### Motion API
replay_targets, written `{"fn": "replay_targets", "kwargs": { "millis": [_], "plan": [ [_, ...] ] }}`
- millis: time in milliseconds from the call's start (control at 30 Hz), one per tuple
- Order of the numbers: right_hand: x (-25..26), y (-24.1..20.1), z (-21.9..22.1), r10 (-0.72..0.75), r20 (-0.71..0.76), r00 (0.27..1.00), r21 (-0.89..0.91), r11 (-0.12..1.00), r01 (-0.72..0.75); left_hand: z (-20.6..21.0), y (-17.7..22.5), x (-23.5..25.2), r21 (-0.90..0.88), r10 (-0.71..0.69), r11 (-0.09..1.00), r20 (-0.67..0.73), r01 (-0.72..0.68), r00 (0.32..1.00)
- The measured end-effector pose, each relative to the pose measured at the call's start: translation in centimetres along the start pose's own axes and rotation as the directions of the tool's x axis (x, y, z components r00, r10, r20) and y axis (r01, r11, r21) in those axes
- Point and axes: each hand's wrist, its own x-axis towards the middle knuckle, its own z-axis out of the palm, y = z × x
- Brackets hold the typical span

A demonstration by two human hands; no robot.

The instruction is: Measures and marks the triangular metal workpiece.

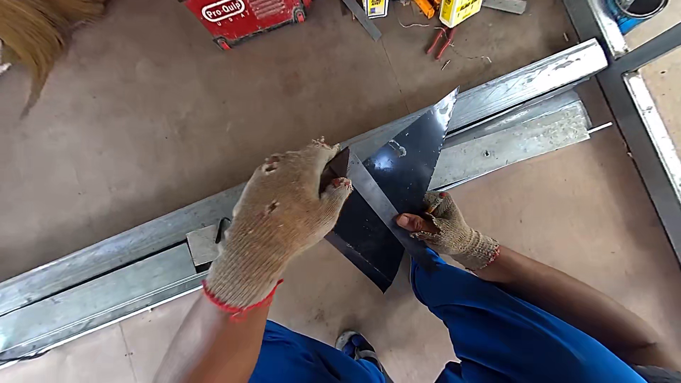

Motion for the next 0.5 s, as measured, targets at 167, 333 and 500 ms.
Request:
{"fn": "replay_targets", "kwargs": {
  "millis": [167,333,500],
  "plan": [
    [0.2,0.4,0.1,0.043,-0.001,0.999,-0.017,0.999,-0.043,1.1,-1.2,0.8,-0.130,0.016,0.992,0.076,-0.006,0.997],
    [0.2,0.2,0.0,0.038,0.040,0.999,-0.023,0.999,-0.037,1.2,-1.6,1.5,-0.160,-0.036,0.986,0.110,0.053,0.993],
    [0.3,0.0,-0.1,0.051,0.063,0.997,-0.027,0.998,-0.050,0.5,-1.2,2.0,-0.126,-0.023,0.991,0.109,0.037,0.994]
  ]
}}
